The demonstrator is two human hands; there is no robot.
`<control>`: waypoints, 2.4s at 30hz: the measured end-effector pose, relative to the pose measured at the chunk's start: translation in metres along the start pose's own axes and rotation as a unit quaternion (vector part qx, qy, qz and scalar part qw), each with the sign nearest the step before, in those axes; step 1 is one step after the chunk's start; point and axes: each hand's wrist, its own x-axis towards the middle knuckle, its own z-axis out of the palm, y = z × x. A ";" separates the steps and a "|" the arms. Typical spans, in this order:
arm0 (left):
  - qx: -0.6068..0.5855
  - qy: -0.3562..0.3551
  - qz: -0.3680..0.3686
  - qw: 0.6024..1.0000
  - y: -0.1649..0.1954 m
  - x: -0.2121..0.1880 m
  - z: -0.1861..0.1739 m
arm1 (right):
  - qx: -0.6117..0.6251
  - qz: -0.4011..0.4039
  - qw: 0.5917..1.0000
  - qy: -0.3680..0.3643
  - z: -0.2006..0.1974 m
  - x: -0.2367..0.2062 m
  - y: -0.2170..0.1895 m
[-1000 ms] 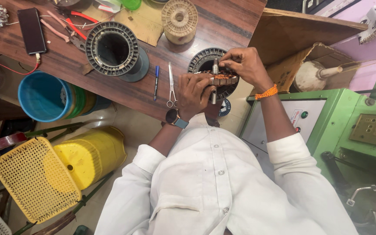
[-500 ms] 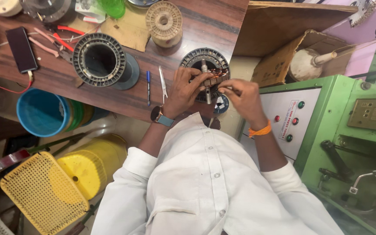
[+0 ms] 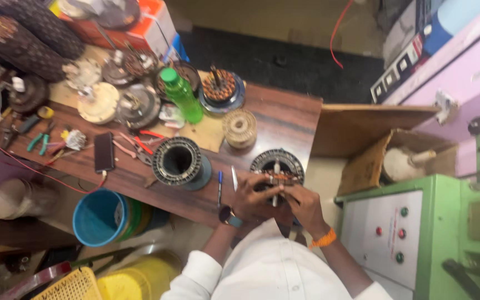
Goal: The person works on an electric motor armature at a workbench, holding the rotor and fitting copper winding components onto it by hand, turning the armature to reach different sides. Near the end they pick up a green-handled screwdriver and work on the armature with it.
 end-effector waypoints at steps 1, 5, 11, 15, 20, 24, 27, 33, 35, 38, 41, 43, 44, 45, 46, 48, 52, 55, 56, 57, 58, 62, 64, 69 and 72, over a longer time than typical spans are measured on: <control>0.023 0.040 0.010 0.999 0.005 -0.002 0.002 | 0.005 -0.007 1.000 0.003 -0.001 -0.001 -0.002; 0.042 0.105 0.024 0.993 0.015 -0.006 0.008 | 0.012 0.036 0.999 -0.035 0.000 -0.009 -0.009; 0.050 0.150 0.049 0.986 0.018 0.004 0.011 | 0.055 -0.005 0.997 -0.047 -0.001 -0.015 -0.013; 0.053 0.126 -0.023 0.990 0.025 0.008 0.016 | 0.022 0.032 0.997 -0.066 -0.011 -0.013 -0.016; 0.020 0.137 -0.126 0.982 0.035 0.008 0.017 | -0.004 0.067 0.996 -0.052 -0.031 -0.001 -0.025; -0.023 0.156 -0.172 0.972 0.039 0.009 0.021 | -0.004 -0.008 0.999 -0.046 -0.035 0.016 -0.030; -0.053 0.159 -0.193 0.967 0.040 0.007 0.023 | -0.023 -0.033 0.998 -0.040 -0.032 0.033 -0.029; -0.054 0.152 -0.201 0.966 0.037 0.004 0.021 | -0.009 0.004 0.998 -0.059 -0.024 0.061 -0.022; -0.059 0.148 -0.207 0.965 0.033 0.002 0.022 | 0.006 0.029 0.997 -0.074 -0.020 0.068 -0.017; -0.028 0.152 -0.192 0.969 0.029 -0.004 0.027 | -0.013 -0.010 0.997 -0.077 -0.012 0.073 -0.005; -0.028 0.129 -0.192 0.972 0.026 -0.014 0.029 | 0.015 0.022 0.993 -0.113 -0.008 0.072 0.011; -0.036 0.125 -0.195 0.972 0.027 -0.016 0.029 | 0.009 0.073 0.989 -0.131 -0.006 0.073 0.014; -0.041 0.120 -0.200 0.971 0.028 -0.016 0.028 | 0.010 0.088 0.987 -0.134 -0.006 0.072 0.015; -0.045 0.118 -0.201 0.972 0.029 -0.015 0.026 | 0.011 0.099 0.986 -0.134 -0.007 0.071 0.016; -0.046 0.118 -0.199 0.972 0.029 -0.013 0.024 | 0.013 0.107 0.985 -0.133 -0.008 0.071 0.015; -0.044 0.110 -0.191 0.974 0.029 -0.010 0.020 | 0.010 0.074 0.991 -0.108 -0.015 0.071 0.012; -0.044 0.085 -0.169 0.981 0.022 -0.013 0.019 | -0.003 0.165 0.980 -0.106 -0.039 0.059 0.009; -0.047 0.065 -0.148 0.986 0.012 -0.019 0.022 | 0.011 0.174 0.979 -0.106 -0.046 0.043 0.006; -0.071 0.069 -0.139 0.985 0.008 -0.021 0.023 | 0.001 0.169 0.980 -0.103 -0.047 0.038 0.005; -0.095 0.072 -0.130 0.984 0.003 -0.020 0.024 | -0.009 0.163 0.982 -0.099 -0.046 0.034 0.004; -0.119 0.074 -0.120 0.983 -0.001 -0.019 0.023 | -0.019 0.158 0.983 -0.095 -0.045 0.031 0.002; -0.043 0.015 -0.046 0.998 -0.012 -0.010 0.013 | 0.013 0.190 0.978 -0.084 -0.038 0.020 -0.007; -0.027 -0.032 -0.032 0.999 -0.014 -0.004 0.006 | 0.017 0.182 0.980 -0.080 -0.035 0.013 -0.012; -0.081 -0.072 -0.033 0.994 -0.017 0.003 0.003 | -0.008 0.107 0.993 -0.051 -0.016 -0.004 -0.017; -0.047 -0.075 -0.027 0.996 -0.016 0.000 0.008 | -0.012 0.020 1.000 -0.020 -0.006 -0.009 -0.009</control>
